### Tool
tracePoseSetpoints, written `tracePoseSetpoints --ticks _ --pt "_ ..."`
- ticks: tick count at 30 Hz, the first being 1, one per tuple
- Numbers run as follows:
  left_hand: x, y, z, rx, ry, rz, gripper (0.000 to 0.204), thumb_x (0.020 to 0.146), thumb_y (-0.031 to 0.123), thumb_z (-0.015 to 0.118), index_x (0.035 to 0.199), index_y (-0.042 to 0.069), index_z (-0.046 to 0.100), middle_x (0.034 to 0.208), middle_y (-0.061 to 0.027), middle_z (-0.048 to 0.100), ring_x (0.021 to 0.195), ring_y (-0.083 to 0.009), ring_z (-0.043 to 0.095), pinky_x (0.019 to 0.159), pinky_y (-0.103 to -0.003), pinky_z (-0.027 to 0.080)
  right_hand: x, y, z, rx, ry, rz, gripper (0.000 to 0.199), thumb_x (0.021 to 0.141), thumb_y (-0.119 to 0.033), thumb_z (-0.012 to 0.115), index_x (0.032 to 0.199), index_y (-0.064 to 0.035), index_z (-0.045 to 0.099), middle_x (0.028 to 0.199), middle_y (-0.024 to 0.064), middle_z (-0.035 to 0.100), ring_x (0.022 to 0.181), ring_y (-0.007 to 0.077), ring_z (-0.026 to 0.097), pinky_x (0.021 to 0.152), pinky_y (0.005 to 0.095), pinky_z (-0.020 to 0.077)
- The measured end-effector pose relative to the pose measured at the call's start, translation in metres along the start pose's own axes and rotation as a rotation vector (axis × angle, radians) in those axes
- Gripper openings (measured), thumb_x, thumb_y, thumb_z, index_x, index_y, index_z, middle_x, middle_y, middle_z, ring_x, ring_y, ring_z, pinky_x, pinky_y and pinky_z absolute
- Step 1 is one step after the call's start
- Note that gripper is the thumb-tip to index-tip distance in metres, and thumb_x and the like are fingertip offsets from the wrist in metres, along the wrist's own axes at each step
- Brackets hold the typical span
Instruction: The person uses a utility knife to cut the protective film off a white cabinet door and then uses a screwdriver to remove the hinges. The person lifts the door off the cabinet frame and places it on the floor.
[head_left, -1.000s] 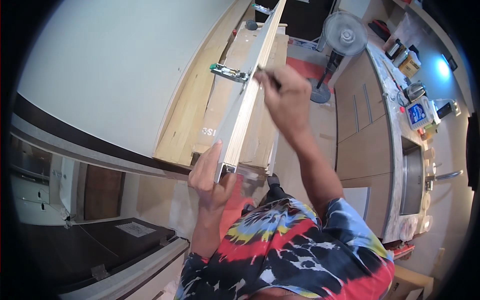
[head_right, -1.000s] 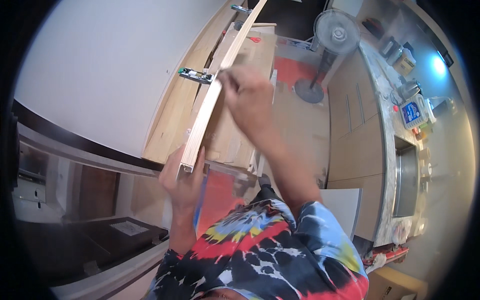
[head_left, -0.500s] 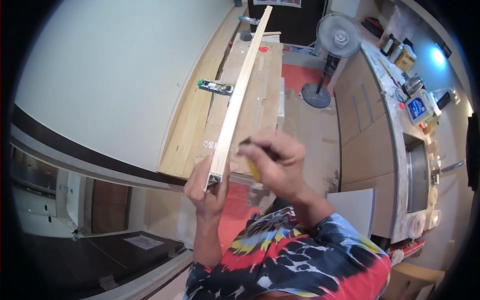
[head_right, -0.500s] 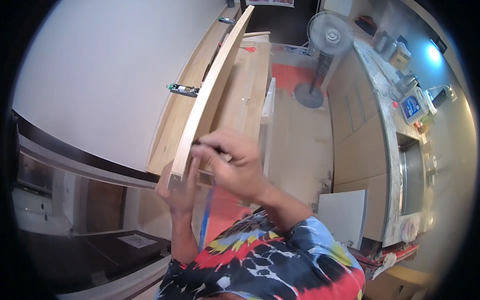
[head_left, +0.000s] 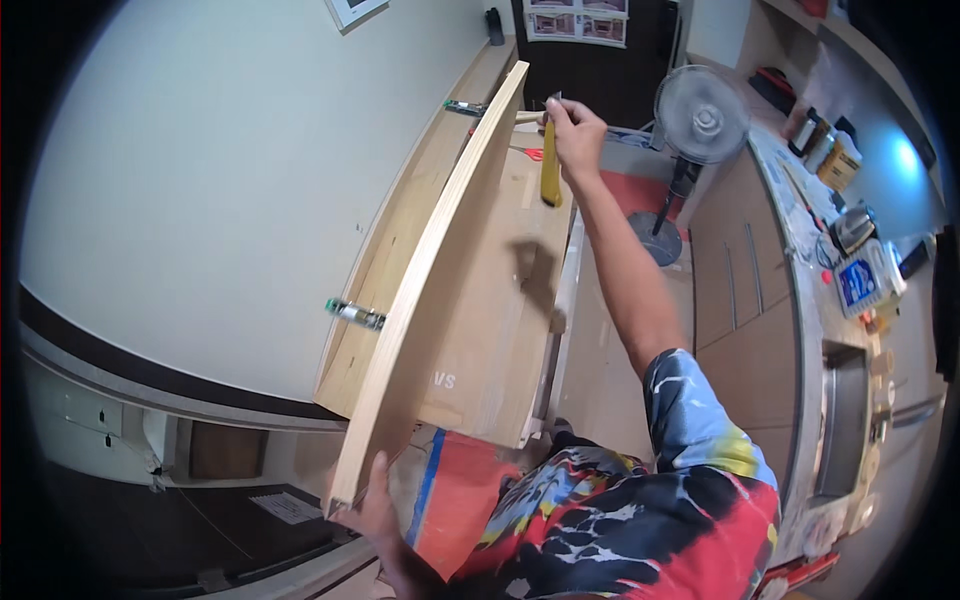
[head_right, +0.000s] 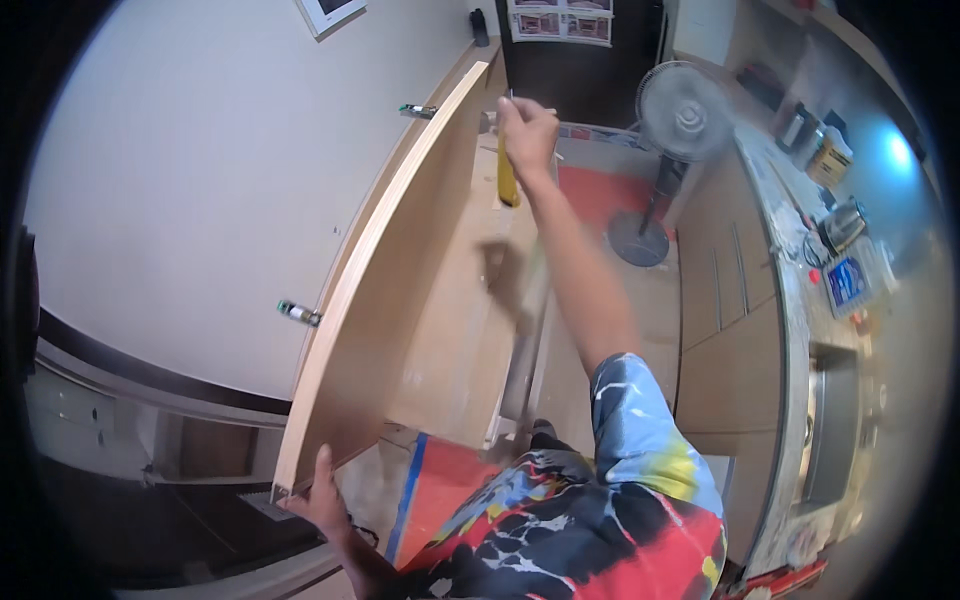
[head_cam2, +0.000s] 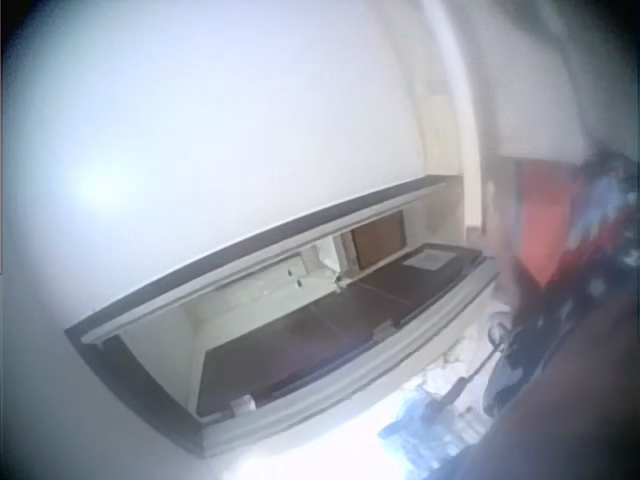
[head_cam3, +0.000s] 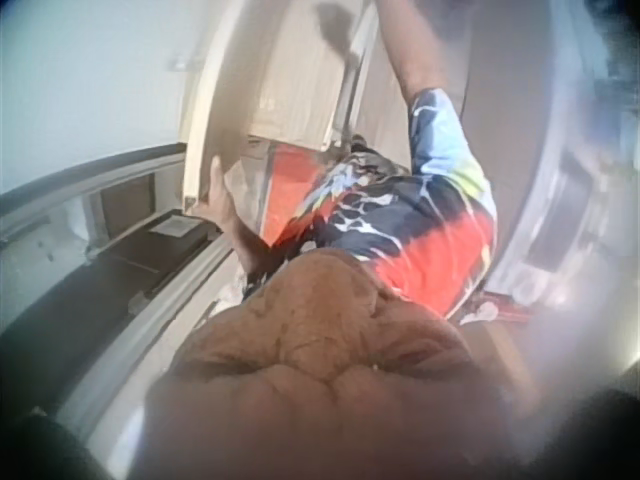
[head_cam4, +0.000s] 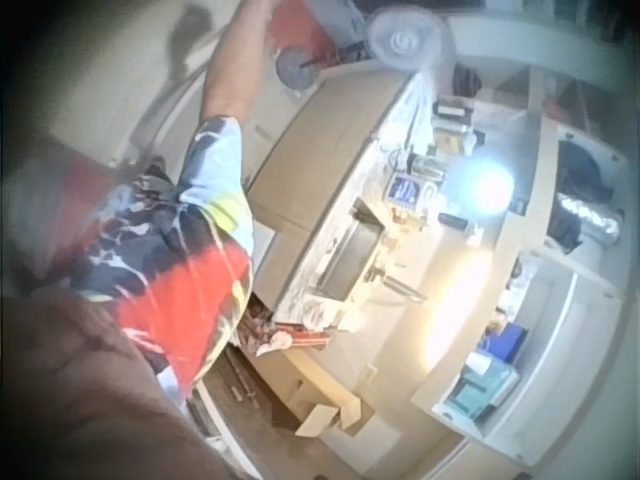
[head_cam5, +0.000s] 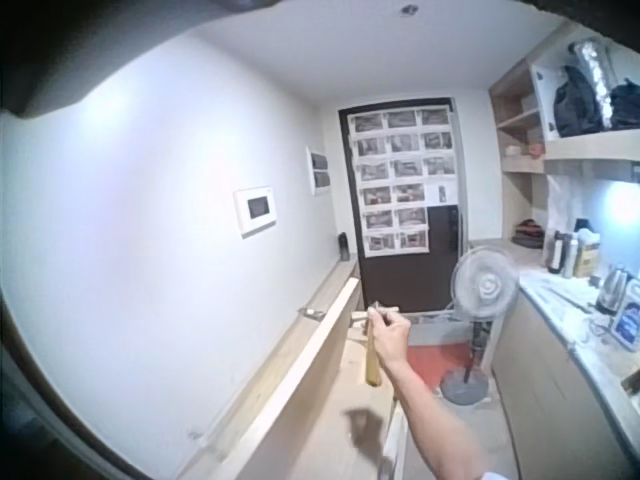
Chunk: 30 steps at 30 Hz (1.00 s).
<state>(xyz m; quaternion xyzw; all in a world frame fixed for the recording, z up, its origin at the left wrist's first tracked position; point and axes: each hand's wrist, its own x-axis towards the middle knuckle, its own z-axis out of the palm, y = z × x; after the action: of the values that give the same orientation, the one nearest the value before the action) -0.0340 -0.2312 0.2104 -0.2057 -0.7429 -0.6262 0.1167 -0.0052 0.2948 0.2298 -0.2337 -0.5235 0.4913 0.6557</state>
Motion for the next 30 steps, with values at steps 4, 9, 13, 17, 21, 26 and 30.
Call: tracePoseSetpoints --ticks 4,9,13,17,21,26,30 --pt "-0.006 -0.010 -0.008 -0.001 0.117 -0.089 0.037 0.069 -0.001 0.083 0.100 -0.003 0.062 0.090 -0.0087 0.064 0.079 -0.0165 0.059 0.074 -0.032 0.051 0.061 0.016 0.031 -0.220 -0.007 -0.183 0.024 0.088 -0.020 0.071 0.092 0.0036 0.074 0.073 0.0087 0.072 0.067 0.0123 0.067 0.066 0.0287 0.0524" --pt "-0.014 -0.021 -0.016 0.038 0.186 -0.123 0.041 0.071 0.001 0.081 0.106 -0.002 0.059 0.095 -0.0071 0.061 0.087 -0.0168 0.058 0.082 -0.032 0.049 0.100 0.035 0.052 -0.506 0.108 -0.330 0.025 0.083 -0.028 0.074 0.089 -0.0043 0.077 0.081 0.0146 0.074 0.075 0.0288 0.073 0.073 0.0374 0.0551" --pt "-0.015 -0.023 -0.012 0.065 0.221 -0.155 0.041 0.073 0.006 0.081 0.106 -0.002 0.060 0.096 -0.0062 0.061 0.088 -0.0173 0.057 0.083 -0.032 0.048 0.113 0.043 0.047 -0.569 0.009 -0.386 0.027 0.083 -0.033 0.072 0.092 -0.0085 0.078 0.086 0.0141 0.074 0.079 0.0315 0.073 0.077 0.0386 0.0561" --pt "-0.011 -0.039 -0.018 -0.015 0.229 -0.153 0.045 0.070 0.001 0.082 0.110 -0.002 0.060 0.102 -0.0080 0.063 0.092 -0.0170 0.061 0.083 -0.032 0.051 0.106 0.029 0.056 -0.626 -0.024 -0.325 0.027 0.084 -0.032 0.071 0.092 -0.0080 0.078 0.088 0.0145 0.074 0.083 0.0320 0.072 0.081 0.0385 0.0551" --pt "0.010 -0.035 0.003 -0.125 0.302 -0.117 0.054 0.070 -0.006 0.083 0.117 -0.004 0.057 0.108 -0.0122 0.064 0.098 -0.0189 0.064 0.084 -0.033 0.055 0.057 0.009 0.066 -0.490 -0.065 -0.374 0.025 0.086 -0.029 0.069 0.091 -0.0054 0.077 0.089 0.0158 0.073 0.078 0.0347 0.070 0.075 0.0429 0.0528" --pt "0.029 -0.032 -0.006 -0.034 0.315 -0.120 0.053 0.071 -0.004 0.084 0.117 -0.008 0.058 0.108 -0.0136 0.065 0.092 -0.0198 0.066 0.082 -0.032 0.055 -0.130 -0.072 0.042 -0.221 -0.383 -0.325 0.014 0.093 -0.013 0.070 0.094 0.0009 0.071 0.078 0.0083 0.069 0.071 0.0167 0.069 0.066 0.0281 0.0536" --pt "0.036 -0.031 0.007 -0.163 0.336 -0.228 0.042 0.071 0.001 0.086 0.108 -0.005 0.067 0.103 -0.0104 0.069 0.091 -0.0172 0.066 0.082 -0.030 0.053 -0.188 -0.012 -0.025 0.140 -0.294 0.560 0.019 0.097 -0.016 0.066 0.092 0.0014 0.063 0.076 0.0086 0.065 0.066 0.0201 0.066 0.061 0.0323 0.0578"
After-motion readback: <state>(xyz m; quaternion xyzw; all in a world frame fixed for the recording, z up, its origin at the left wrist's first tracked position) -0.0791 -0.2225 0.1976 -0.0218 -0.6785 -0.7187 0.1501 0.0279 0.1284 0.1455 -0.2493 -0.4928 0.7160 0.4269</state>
